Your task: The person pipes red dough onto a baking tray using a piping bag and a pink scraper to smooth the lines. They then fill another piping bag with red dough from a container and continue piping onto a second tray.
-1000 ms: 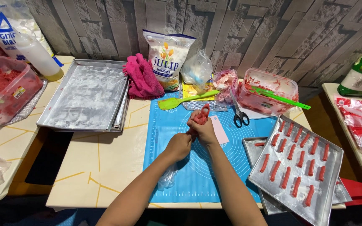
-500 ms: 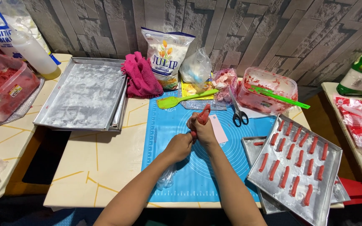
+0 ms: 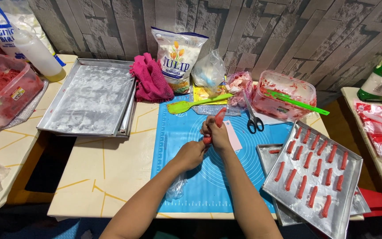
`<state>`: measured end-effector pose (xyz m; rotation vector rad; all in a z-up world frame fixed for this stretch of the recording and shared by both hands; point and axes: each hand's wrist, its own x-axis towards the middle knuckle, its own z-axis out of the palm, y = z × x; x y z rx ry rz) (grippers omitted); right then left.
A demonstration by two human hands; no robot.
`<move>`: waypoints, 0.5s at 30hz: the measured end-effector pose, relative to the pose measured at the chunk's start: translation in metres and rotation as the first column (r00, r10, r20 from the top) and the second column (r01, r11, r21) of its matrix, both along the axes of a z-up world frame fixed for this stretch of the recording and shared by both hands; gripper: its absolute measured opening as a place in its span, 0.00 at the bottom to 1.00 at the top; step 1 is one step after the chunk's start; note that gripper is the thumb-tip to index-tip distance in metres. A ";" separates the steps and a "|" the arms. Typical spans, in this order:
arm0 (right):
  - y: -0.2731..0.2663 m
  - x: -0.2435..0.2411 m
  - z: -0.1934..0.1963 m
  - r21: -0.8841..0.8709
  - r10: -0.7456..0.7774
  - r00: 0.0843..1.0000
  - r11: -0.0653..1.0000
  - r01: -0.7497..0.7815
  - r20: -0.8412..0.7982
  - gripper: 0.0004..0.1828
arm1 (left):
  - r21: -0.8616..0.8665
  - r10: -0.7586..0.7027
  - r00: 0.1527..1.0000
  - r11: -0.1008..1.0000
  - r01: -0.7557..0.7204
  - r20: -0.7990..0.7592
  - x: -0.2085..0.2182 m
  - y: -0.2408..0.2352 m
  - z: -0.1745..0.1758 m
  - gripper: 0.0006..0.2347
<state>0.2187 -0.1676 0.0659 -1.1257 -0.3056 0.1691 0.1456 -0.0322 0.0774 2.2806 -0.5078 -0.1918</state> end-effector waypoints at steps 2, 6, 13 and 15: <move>0.000 -0.001 0.003 -0.012 -0.017 1.000 1.000 0.017 0.000 0.28 | -0.061 0.000 1.000 0.998 -0.001 -0.017 0.002 0.000 -0.004 0.09; -0.005 -0.001 0.014 -0.016 -0.058 0.998 0.998 0.058 0.008 0.27 | -0.331 -0.039 0.993 0.943 0.001 -0.109 -0.001 0.002 0.011 0.14; -0.013 0.011 -0.001 0.077 -0.025 0.999 0.997 0.027 -0.021 0.29 | -0.537 0.043 0.990 0.836 -0.110 -0.135 0.023 -0.004 -0.038 0.20; -0.013 0.009 0.000 0.102 0.000 1.000 0.995 0.003 -0.029 0.29 | -0.543 0.091 0.990 0.829 -0.136 -0.109 0.030 -0.001 -0.050 0.21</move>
